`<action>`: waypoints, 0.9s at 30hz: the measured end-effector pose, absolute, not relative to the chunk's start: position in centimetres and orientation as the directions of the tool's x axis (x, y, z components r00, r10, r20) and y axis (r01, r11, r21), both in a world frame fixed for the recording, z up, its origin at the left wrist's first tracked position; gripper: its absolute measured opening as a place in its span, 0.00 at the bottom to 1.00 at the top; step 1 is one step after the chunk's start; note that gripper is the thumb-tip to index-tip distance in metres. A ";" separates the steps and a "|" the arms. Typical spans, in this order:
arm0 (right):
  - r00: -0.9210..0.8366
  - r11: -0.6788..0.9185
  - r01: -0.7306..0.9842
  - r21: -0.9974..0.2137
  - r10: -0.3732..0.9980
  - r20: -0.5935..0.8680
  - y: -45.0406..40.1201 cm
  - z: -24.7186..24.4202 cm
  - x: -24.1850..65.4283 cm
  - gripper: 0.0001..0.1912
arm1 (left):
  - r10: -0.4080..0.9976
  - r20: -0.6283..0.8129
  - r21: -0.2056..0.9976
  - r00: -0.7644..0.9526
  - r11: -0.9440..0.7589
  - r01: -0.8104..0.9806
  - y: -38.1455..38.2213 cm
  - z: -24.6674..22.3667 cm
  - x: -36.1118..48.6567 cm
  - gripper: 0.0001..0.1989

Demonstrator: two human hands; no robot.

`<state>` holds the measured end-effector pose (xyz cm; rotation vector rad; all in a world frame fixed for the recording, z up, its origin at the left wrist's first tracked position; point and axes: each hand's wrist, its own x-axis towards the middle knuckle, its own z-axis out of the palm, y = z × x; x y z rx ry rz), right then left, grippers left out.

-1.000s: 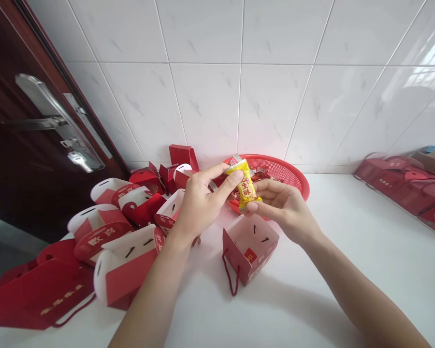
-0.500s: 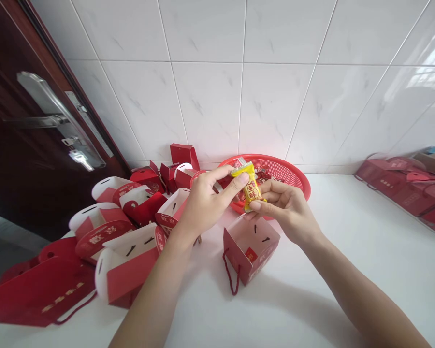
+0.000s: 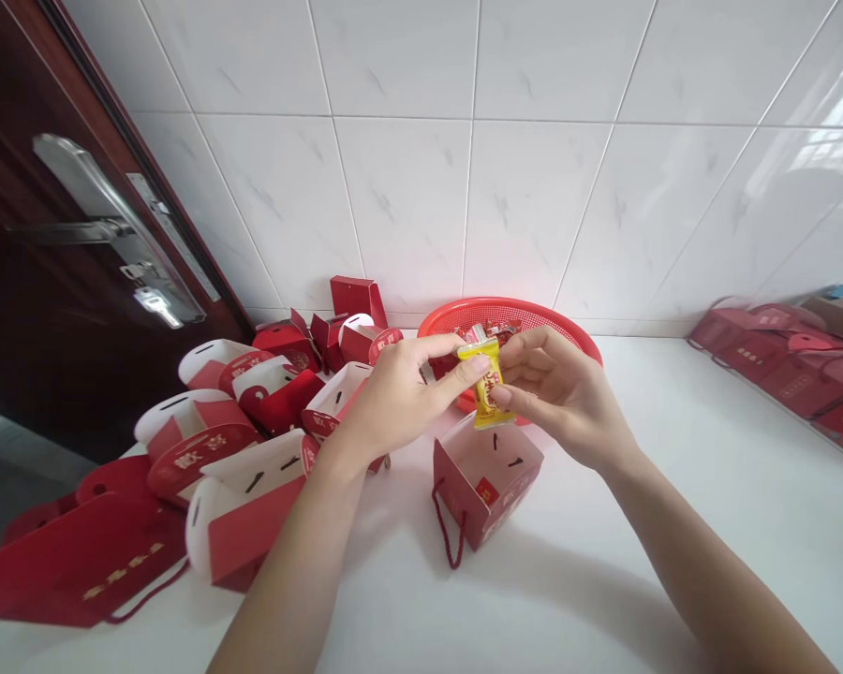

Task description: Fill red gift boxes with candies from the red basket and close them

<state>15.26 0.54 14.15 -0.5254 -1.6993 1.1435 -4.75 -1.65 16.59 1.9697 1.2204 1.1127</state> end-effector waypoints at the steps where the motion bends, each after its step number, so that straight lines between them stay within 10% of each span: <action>1: -0.447 0.490 -0.132 -0.862 0.746 0.493 0.5 14.2 15.4 0.12 | 0.904 0.357 0.786 0.235 -0.427 0.447 -1.7 16.6 -4.8 0.15; 13: -0.678 0.587 0.535 -0.607 0.727 0.106 -1.0 14.3 15.4 0.08 | 0.907 0.416 0.785 0.064 -0.393 0.478 -1.5 17.0 -6.6 0.14; 27: -0.646 0.641 0.711 -0.289 0.758 0.093 -2.0 13.7 13.7 0.14 | 0.922 0.355 0.730 0.153 -0.376 0.570 -1.6 16.7 -6.4 0.16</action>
